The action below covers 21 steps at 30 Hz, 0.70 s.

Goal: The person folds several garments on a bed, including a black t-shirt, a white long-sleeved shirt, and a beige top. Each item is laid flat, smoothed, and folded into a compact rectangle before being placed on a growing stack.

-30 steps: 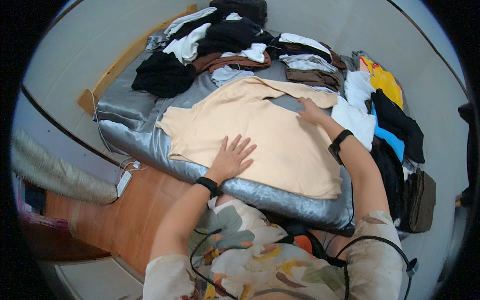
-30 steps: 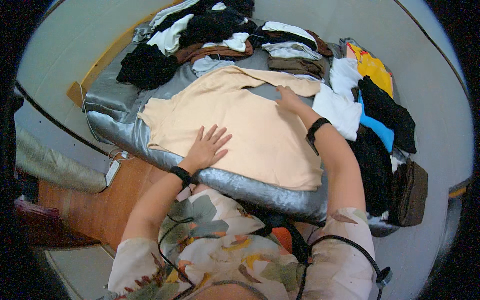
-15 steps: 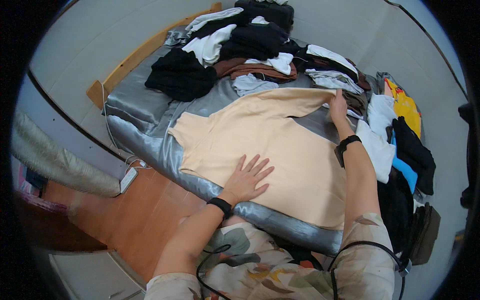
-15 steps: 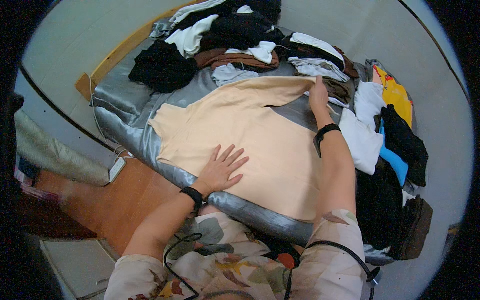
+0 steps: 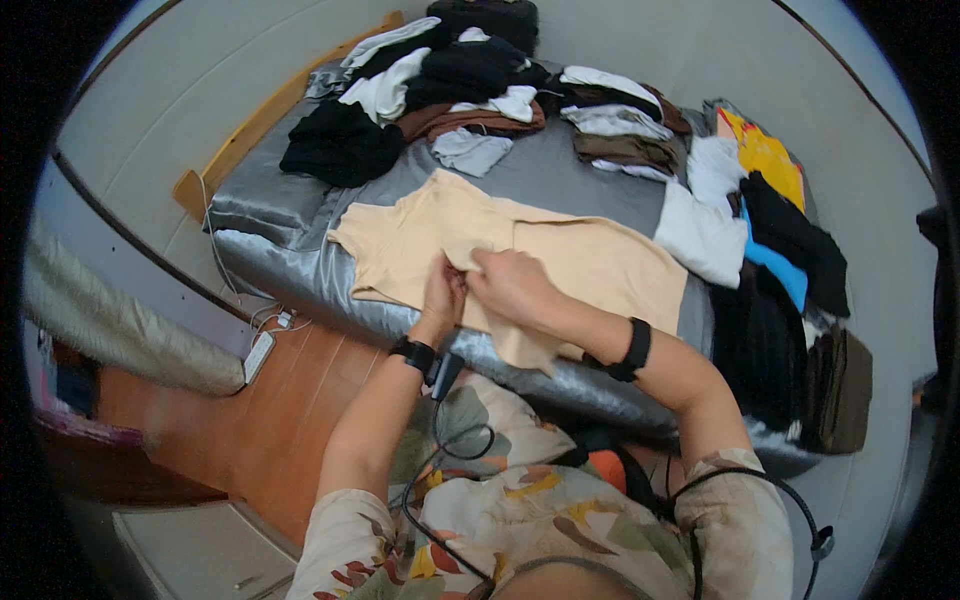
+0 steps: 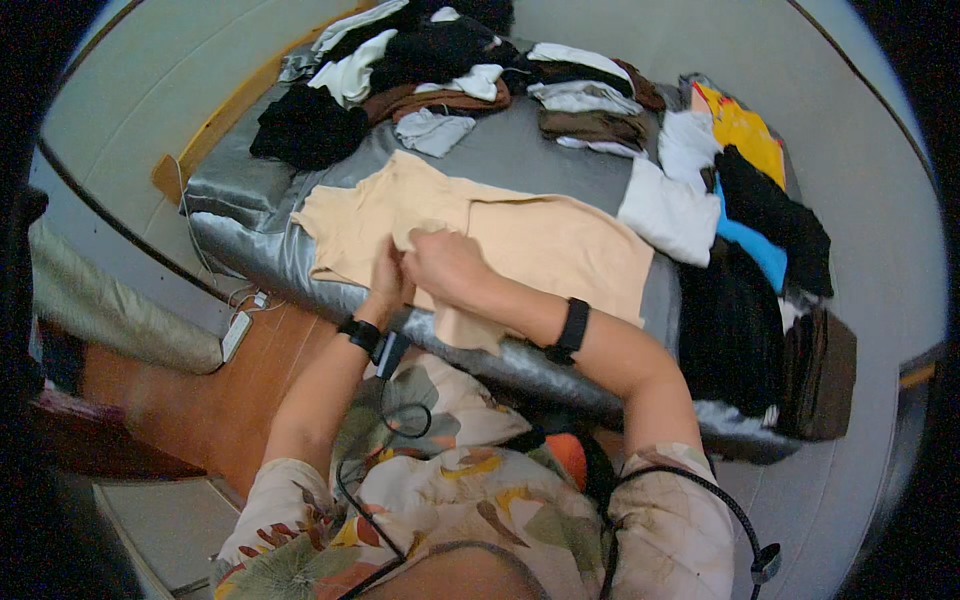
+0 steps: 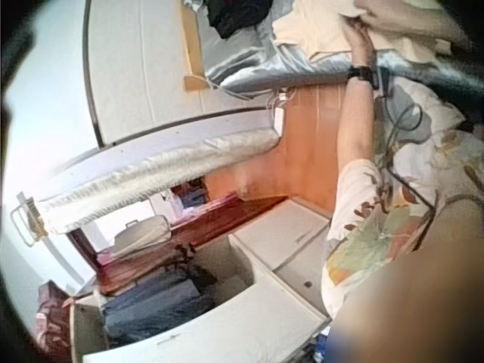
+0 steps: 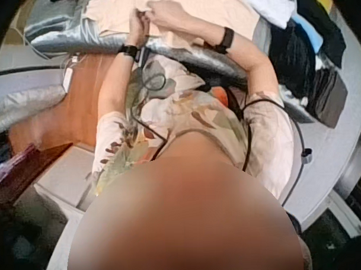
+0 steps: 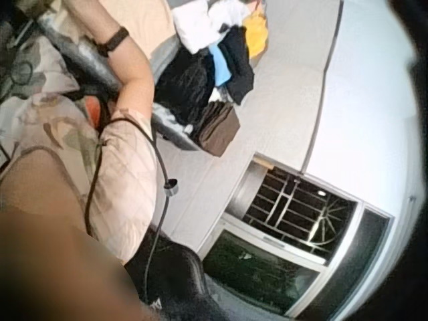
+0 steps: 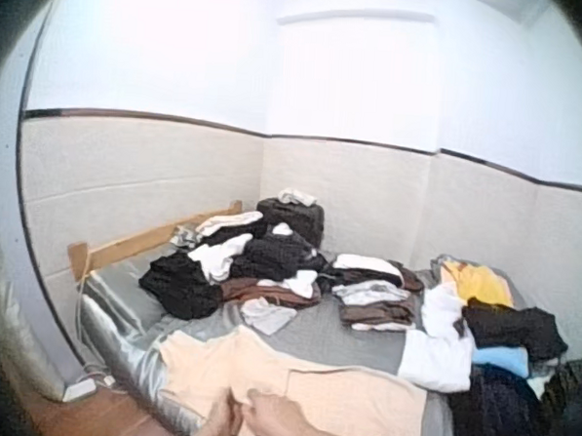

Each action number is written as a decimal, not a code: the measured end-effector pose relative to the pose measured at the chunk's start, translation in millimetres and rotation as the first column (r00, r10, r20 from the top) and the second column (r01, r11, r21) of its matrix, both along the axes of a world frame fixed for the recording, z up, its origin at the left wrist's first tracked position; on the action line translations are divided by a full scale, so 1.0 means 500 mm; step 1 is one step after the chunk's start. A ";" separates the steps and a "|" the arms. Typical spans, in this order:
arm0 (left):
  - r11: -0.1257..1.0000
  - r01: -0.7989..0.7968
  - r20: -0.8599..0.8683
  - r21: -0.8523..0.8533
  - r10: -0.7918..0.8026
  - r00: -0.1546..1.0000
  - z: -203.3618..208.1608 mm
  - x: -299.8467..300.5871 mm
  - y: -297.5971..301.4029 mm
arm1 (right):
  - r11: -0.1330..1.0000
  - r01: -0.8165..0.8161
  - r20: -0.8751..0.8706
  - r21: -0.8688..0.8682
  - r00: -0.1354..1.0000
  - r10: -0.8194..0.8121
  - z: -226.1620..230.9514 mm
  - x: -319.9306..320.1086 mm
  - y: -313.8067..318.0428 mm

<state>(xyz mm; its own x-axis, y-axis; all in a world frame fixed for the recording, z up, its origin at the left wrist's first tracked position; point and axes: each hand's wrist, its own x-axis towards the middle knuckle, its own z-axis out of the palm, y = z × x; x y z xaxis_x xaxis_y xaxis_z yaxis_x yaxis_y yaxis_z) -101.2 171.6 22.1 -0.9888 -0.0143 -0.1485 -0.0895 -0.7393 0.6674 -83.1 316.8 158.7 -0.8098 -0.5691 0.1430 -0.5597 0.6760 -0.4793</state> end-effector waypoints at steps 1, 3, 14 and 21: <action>0.998 0.037 0.029 0.050 -0.038 0.999 0.011 0.017 -0.008 | 0.999 -0.050 0.090 0.014 0.995 0.048 -0.015 0.018 -0.009; 0.994 0.090 0.153 0.060 -0.099 0.983 0.036 0.043 -0.018 | 0.954 -0.280 0.081 -0.105 0.954 0.289 -0.054 0.051 -0.007; 0.958 0.255 0.188 -0.131 -0.229 0.955 0.085 0.045 -0.133 | 0.795 0.493 -0.348 0.352 0.858 -0.378 -0.207 -0.217 0.466; 0.954 0.296 0.161 -0.051 -0.285 0.945 0.085 0.050 -0.152 | 0.821 0.456 -0.339 0.343 0.875 -0.345 -0.269 -0.259 0.591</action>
